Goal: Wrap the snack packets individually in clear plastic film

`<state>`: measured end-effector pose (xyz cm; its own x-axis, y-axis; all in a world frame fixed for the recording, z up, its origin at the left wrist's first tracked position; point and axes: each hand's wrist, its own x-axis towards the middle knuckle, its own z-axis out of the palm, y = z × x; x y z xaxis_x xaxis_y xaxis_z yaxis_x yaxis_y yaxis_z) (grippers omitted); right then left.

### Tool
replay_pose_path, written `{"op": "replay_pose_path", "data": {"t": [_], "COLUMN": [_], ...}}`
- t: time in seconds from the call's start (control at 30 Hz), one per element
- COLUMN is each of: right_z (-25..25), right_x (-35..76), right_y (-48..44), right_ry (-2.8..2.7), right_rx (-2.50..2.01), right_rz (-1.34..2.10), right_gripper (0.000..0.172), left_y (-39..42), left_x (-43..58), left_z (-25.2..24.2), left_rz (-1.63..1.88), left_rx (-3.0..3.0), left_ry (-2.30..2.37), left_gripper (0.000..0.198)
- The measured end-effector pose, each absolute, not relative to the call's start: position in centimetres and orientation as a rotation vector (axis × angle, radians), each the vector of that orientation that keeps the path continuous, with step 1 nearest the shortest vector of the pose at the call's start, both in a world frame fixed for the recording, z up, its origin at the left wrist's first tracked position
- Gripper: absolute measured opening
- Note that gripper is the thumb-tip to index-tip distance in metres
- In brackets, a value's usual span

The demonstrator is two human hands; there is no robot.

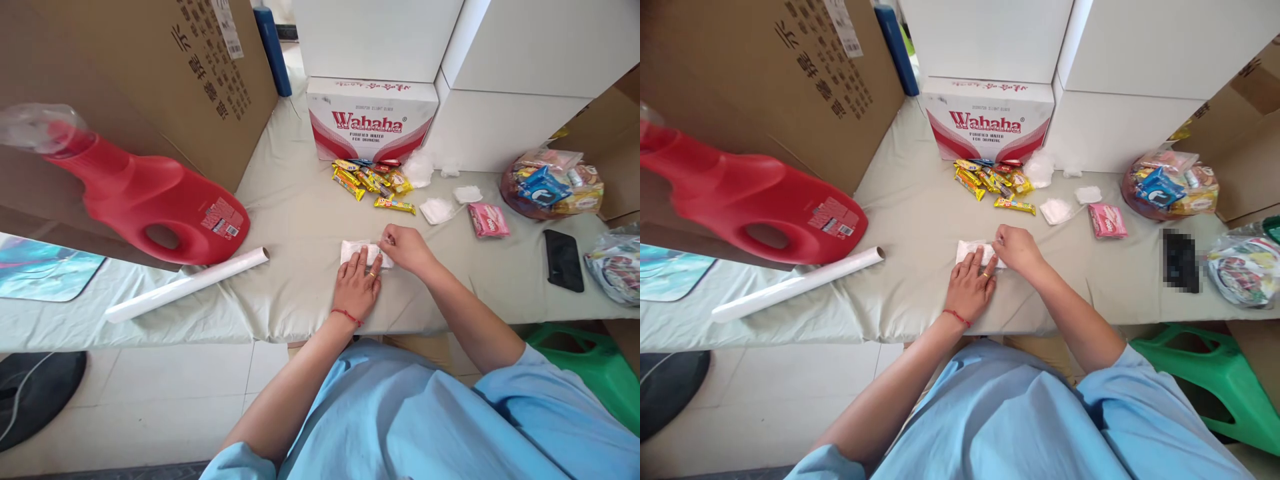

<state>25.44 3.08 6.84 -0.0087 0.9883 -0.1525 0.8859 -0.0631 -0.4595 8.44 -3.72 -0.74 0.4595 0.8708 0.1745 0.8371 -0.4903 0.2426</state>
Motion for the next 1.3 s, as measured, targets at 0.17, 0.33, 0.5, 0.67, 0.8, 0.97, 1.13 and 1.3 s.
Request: {"op": "replay_pose_path", "data": {"t": [0.17, 0.33, 0.5, 0.67, 0.8, 0.97, 1.13, 1.3], "right_z": [6.6, 5.2, 3.9, 3.8, 3.6, 3.6, 4.7, 4.5], "right_x": [20.8, 19.5, 19.9, 19.7, 19.5, 19.9, 22.8, 25.0], "right_y": [4.4, 3.5, 1.3, -1.1, -1.2, 0.3, 0.4, -1.9], "right_ry": [-2.229, -2.243, -2.226, -2.374, -2.512, -2.477, -2.014, -1.15], "right_rx": [-2.127, -2.045, -1.864, -1.765, -1.724, -1.783, -1.614, -1.17], "right_rz": [0.568, 0.553, 0.594, 0.383, 0.268, 0.327, 0.684, 1.65], "right_gripper": [0.023, 0.032, 0.033, 0.03, 0.046, 0.03, 0.023, 0.037], "left_y": [-3.6, -3.2, -3.3, -3.7, -4.5, -5.5, -6.2, -5.9], "left_x": [8.2, 6.6, 5.2, 4.7, 3.7, 2.4, 2.3, 4.6], "left_z": [-0.9, -1.6, -2.2, -1.9, -1.4, -0.7, 0.8, 2.5], "left_rz": [0.522, 0.826, 1.114, 1.277, 1.333, 1.298, 1.248, 1.14], "left_rx": [2.538, 2.36, 1.939, 1.315, 1.19, 1.146, 1.011, 0.638], "left_ry": [1.447, 1.25, 1.077, 1.247, 1.347, 1.428, 1.428, 1.104], "left_gripper": [0.039, 0.034, 0.04, 0.025, 0.023, 0.015, 0.012, 0.05]}}
